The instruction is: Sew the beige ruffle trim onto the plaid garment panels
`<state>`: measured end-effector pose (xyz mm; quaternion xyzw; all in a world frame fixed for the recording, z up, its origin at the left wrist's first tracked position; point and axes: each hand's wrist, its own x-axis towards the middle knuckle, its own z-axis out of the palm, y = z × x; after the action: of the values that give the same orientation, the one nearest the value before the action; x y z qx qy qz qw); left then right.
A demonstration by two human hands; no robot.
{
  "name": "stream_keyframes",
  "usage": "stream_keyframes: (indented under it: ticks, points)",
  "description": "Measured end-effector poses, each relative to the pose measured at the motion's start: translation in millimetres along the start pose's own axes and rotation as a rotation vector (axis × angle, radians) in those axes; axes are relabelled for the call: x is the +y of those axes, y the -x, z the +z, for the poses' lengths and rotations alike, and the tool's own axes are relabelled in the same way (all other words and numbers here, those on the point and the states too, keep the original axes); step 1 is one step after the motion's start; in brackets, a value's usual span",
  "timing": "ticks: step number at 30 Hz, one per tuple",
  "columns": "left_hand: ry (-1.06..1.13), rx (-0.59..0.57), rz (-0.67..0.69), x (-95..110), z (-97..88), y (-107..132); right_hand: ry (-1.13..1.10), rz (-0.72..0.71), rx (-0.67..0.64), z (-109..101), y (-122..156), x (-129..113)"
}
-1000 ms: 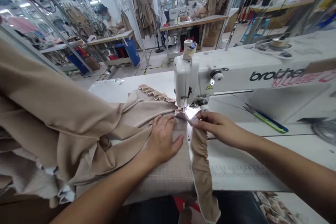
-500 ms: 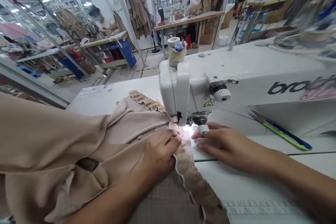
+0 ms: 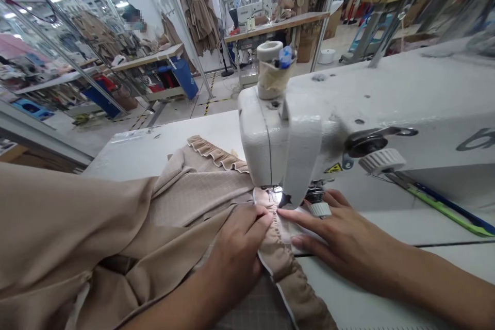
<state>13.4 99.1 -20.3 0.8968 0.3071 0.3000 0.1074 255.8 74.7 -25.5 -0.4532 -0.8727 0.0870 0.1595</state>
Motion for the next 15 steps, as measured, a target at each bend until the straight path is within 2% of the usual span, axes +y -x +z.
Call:
stream_keyframes:
  ticks: [7, 11, 15]
  points:
    - [-0.005, 0.095, 0.003, 5, -1.4, -9, -0.021, -0.02, 0.026, 5, -7, -5]
    - [-0.011, 0.028, 0.025, 4, -0.3, -8, -0.047, -0.007, -0.074, 0, -7, -4]
    - [-0.07, -0.022, 0.029, 1, -4.1, -2, -0.025, 0.024, -0.091, -8, -7, -2]
